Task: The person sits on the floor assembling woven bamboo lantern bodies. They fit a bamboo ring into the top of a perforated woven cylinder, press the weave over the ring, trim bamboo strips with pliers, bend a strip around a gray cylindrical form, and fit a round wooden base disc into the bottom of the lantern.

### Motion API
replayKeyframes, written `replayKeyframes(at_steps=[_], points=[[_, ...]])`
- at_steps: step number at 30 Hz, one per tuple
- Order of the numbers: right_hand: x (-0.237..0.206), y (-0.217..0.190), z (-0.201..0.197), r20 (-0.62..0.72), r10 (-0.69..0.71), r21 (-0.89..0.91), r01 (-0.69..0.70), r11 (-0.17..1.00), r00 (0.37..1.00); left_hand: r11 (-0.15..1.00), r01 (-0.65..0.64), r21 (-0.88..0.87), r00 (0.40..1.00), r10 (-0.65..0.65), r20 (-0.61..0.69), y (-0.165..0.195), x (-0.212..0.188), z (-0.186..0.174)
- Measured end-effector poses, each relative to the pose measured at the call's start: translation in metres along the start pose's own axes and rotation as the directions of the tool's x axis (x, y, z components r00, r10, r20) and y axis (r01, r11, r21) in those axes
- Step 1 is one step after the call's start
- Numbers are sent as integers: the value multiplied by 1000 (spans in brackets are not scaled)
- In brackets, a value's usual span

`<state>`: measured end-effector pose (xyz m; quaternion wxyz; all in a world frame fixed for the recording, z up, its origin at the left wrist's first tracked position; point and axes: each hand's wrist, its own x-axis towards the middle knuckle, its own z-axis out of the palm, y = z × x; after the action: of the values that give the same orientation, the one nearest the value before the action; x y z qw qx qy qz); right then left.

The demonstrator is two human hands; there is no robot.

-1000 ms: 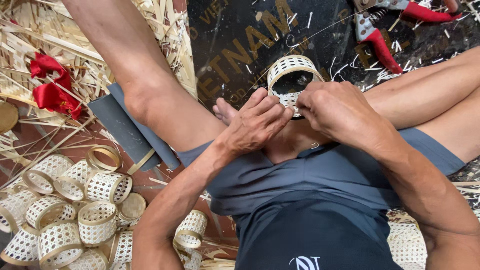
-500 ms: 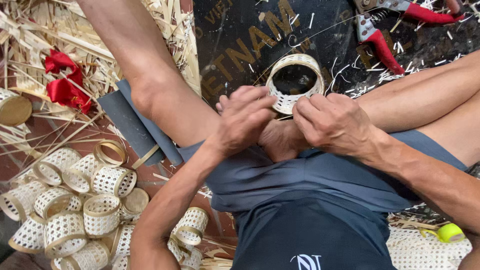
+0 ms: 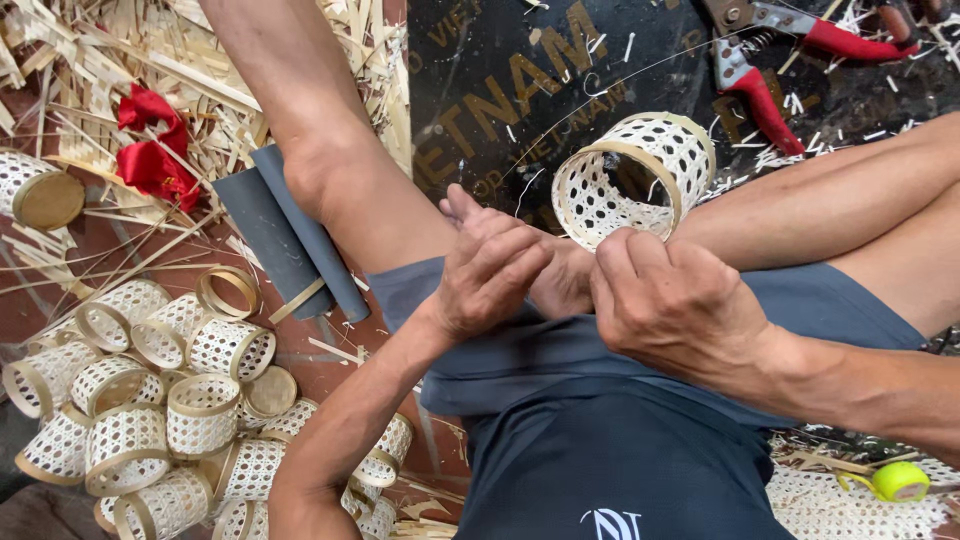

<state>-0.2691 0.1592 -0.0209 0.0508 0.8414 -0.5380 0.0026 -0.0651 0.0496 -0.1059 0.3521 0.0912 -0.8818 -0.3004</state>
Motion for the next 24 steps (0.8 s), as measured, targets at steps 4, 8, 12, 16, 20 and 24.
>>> replayKeyframes(at_steps=[4,8,12,16,20,24], points=[[0,7,3,-141,-83,115,100,988,987,985,-86,151,992,70,107,11,13,-5],[-6,17,20,-240,-33,322,112,940,970,993,-63,102,964,34,264,11,27,-11],[-24,10,36,-292,82,483,73,873,953,995,-75,71,928,44,371,18,31,-17],[-34,-5,48,-266,165,608,32,794,950,997,-55,54,893,26,448,29,24,-16],[-30,-13,52,-132,174,719,-27,695,976,999,-15,38,858,-6,513,31,14,-13],[-20,-3,51,-45,131,782,-47,621,990,996,80,-37,888,-54,457,19,8,-9]])
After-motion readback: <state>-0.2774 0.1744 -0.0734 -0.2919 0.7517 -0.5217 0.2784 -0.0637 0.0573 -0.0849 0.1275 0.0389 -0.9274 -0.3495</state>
